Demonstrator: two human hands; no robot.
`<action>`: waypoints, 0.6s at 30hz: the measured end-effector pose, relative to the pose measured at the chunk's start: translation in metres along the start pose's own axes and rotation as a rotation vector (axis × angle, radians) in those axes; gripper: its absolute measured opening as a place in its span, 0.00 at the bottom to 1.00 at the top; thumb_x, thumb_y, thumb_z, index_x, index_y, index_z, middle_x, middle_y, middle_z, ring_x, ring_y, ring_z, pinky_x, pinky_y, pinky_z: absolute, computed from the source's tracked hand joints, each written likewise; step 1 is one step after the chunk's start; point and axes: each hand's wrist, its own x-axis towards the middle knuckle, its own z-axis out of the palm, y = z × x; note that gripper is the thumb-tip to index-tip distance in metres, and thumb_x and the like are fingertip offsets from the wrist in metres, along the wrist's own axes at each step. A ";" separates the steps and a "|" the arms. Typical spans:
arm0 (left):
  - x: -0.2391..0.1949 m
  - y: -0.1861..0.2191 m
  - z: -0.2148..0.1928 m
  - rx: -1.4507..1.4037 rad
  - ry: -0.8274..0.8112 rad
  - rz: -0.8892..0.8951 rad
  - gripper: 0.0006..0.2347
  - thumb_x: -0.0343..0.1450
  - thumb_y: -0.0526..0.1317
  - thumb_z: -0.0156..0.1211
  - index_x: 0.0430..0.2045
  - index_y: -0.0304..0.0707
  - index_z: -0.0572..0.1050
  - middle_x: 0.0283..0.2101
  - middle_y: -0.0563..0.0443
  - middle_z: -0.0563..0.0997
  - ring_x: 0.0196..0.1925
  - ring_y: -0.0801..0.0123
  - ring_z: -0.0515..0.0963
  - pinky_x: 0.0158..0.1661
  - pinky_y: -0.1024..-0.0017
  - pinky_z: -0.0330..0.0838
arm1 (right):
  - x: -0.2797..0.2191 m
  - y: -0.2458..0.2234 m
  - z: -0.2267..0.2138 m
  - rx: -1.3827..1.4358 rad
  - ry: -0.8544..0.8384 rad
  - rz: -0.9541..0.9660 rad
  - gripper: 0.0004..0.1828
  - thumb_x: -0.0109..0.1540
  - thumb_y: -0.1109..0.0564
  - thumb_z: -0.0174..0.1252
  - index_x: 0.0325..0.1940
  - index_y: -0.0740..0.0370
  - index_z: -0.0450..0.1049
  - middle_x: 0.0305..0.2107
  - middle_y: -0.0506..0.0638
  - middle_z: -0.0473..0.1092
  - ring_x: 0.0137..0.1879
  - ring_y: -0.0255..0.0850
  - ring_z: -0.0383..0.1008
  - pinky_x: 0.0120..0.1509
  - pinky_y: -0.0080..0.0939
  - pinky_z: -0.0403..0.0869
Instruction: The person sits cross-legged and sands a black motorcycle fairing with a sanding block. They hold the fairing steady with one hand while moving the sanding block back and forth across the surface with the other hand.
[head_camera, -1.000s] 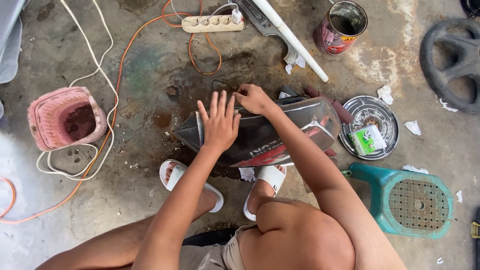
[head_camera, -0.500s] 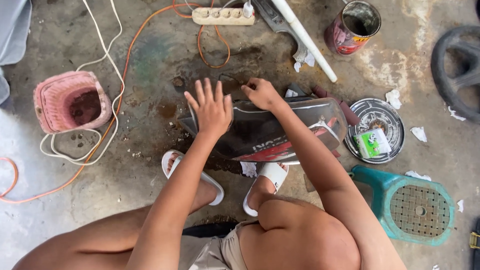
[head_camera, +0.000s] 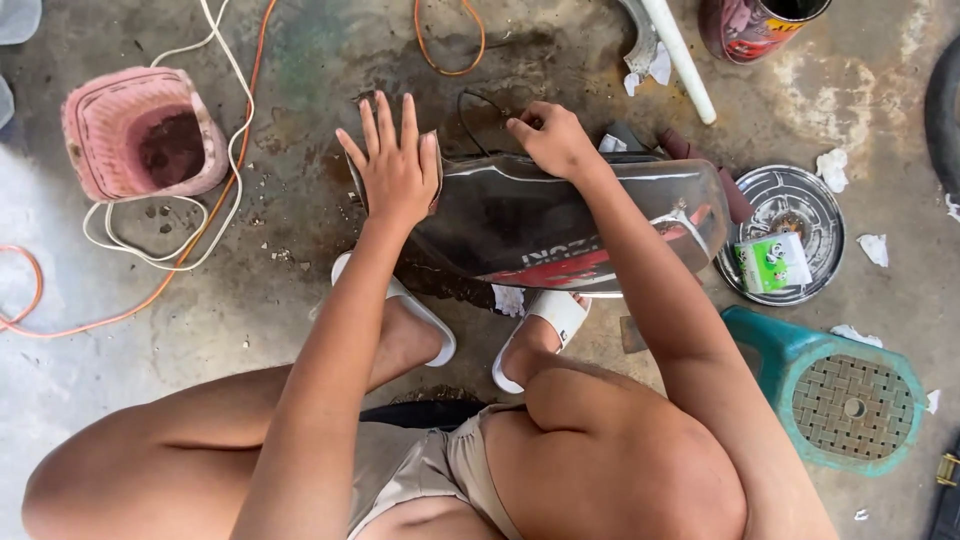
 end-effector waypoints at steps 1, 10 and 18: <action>0.000 0.002 0.003 0.002 0.000 -0.003 0.25 0.80 0.46 0.46 0.71 0.32 0.59 0.74 0.25 0.54 0.77 0.34 0.46 0.65 0.29 0.26 | 0.000 -0.002 -0.001 0.000 -0.003 -0.001 0.16 0.65 0.47 0.59 0.37 0.65 0.77 0.27 0.51 0.73 0.33 0.43 0.70 0.42 0.41 0.72; -0.003 0.094 0.024 -0.005 -0.182 0.028 0.27 0.81 0.53 0.33 0.77 0.41 0.50 0.78 0.37 0.37 0.79 0.45 0.32 0.68 0.30 0.19 | 0.007 0.008 -0.002 -0.061 -0.002 -0.003 0.16 0.66 0.49 0.59 0.36 0.65 0.76 0.27 0.51 0.73 0.32 0.41 0.70 0.41 0.41 0.73; -0.016 0.052 0.047 0.039 0.068 0.083 0.28 0.85 0.55 0.38 0.79 0.53 0.37 0.79 0.47 0.23 0.81 0.57 0.22 0.73 0.32 0.18 | 0.000 0.008 -0.008 -0.004 -0.044 -0.013 0.14 0.65 0.49 0.61 0.38 0.64 0.78 0.27 0.47 0.72 0.33 0.37 0.68 0.40 0.36 0.71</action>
